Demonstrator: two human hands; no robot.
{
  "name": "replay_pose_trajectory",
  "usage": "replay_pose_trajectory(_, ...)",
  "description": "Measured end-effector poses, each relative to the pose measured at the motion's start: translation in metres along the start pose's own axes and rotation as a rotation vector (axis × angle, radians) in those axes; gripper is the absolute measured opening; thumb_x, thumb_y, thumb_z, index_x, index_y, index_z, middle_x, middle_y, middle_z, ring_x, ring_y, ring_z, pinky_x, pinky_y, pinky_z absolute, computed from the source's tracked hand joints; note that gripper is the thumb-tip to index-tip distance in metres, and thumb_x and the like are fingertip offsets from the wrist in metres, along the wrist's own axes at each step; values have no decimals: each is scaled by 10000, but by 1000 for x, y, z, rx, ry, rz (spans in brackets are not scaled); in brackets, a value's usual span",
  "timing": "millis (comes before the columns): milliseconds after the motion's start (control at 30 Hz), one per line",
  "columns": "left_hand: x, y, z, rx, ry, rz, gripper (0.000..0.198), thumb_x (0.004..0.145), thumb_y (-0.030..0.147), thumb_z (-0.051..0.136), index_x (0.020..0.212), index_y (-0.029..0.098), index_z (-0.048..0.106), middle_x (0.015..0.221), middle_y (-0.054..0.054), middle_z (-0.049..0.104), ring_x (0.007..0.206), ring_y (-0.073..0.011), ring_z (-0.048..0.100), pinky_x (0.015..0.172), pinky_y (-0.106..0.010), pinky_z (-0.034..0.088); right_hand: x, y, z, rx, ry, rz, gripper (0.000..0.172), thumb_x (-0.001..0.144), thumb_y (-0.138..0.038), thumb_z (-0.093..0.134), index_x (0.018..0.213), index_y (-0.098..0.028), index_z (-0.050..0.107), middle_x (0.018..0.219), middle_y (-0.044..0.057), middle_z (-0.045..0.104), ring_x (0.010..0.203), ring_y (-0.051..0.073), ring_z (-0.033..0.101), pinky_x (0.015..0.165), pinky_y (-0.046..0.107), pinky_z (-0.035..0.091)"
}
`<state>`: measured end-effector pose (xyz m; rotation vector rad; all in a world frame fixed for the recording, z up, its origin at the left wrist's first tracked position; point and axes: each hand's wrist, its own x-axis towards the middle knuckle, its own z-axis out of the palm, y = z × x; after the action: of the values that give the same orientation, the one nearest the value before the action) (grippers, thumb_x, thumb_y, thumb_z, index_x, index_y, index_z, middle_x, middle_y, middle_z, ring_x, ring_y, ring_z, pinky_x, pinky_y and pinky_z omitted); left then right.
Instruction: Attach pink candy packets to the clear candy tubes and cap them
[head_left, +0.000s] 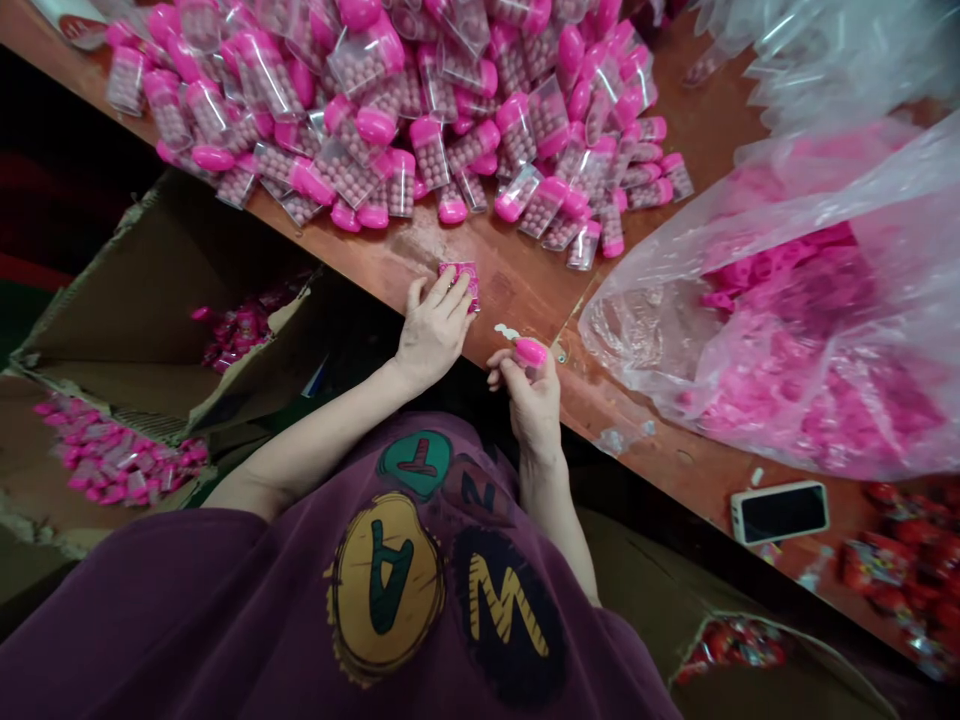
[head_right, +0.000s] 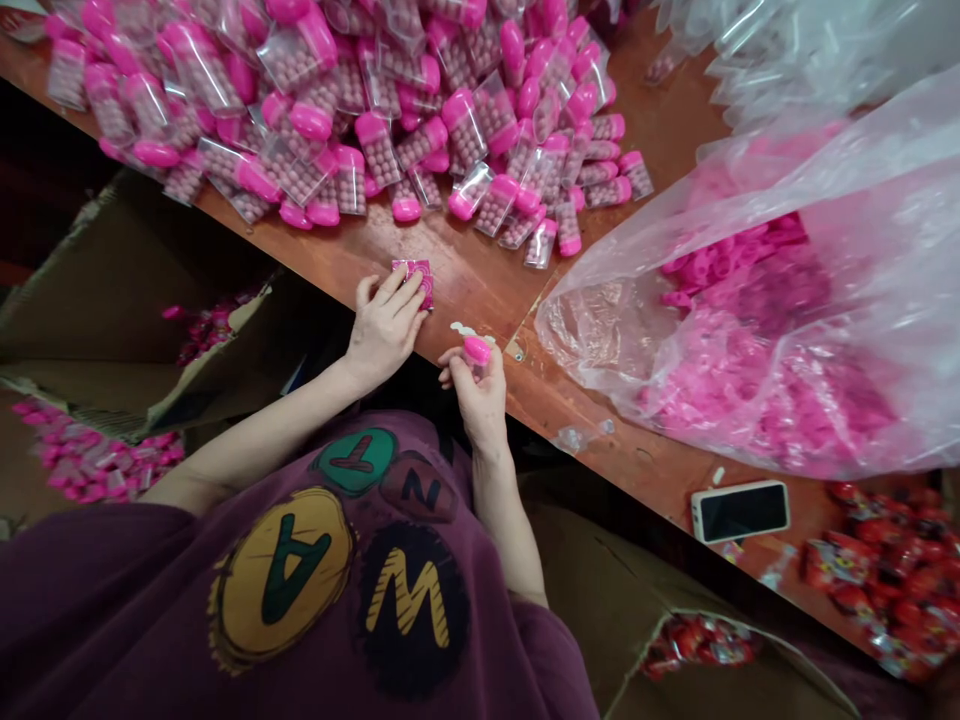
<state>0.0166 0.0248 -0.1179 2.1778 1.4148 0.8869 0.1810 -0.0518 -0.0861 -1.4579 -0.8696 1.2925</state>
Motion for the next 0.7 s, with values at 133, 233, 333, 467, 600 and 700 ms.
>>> replay_pose_trajectory(133, -5, 3, -4, -14, 31, 50, 330, 1074, 254, 471, 1225, 210, 762, 1466, -125, 708, 1487, -312, 571, 1313, -624, 241, 6, -4, 8, 119, 14, 25, 275, 877, -346, 707, 1064, -260, 525, 858, -49, 698, 617, 80, 573, 568, 226, 467)
replay_pose_trajectory(233, -9, 0, -3, -14, 13, 42, 296, 1045, 263, 548, 1253, 215, 752, 1509, -137, 673, 1513, -328, 541, 1317, -639, 234, 11, -5, 16, 170, 24, 32, 316, 864, -372, 735, 1083, -262, 535, 831, -57, 693, 571, 71, 527, 532, 226, 433)
replay_pose_trajectory(333, -12, -6, -1, -37, 19, 26, 310, 1044, 244, 523, 1243, 209, 759, 1477, -149, 694, 1498, -324, 559, 1311, -634, 267, 14, -3, 21, 162, 12, 20, 354, 862, -415, 760, 1092, -267, 535, 833, -54, 702, 569, 73, 521, 534, 234, 441)
replay_pose_trajectory(467, -15, -10, -3, -87, 73, 44, 320, 1060, 252, 475, 1121, 232, 789, 1375, -122, 762, 1436, -295, 625, 1307, -608, 307, 15, -4, 26, 188, 37, 23, 364, 870, -430, 775, 1082, -265, 529, 870, -43, 721, 571, 70, 528, 508, 223, 432)
replay_pose_trajectory(600, -25, -2, -2, -75, 97, 168, 295, 1070, 276, 492, 1158, 243, 771, 1396, -110, 753, 1449, -285, 615, 1307, -595, 300, 20, -5, 32, 256, 54, 24, 410, 835, -520, 818, 992, -250, 551, 777, -68, 658, 545, 58, 511, 481, 201, 418)
replay_pose_trajectory(700, -36, 7, -3, -70, 71, 260, 288, 1085, 277, 488, 1191, 207, 747, 1402, -129, 747, 1433, -297, 627, 1279, -614, 308, 26, -1, 31, 290, 100, 21, 480, 723, -473, 915, 973, -252, 571, 708, -107, 561, 541, 48, 493, 502, 186, 436)
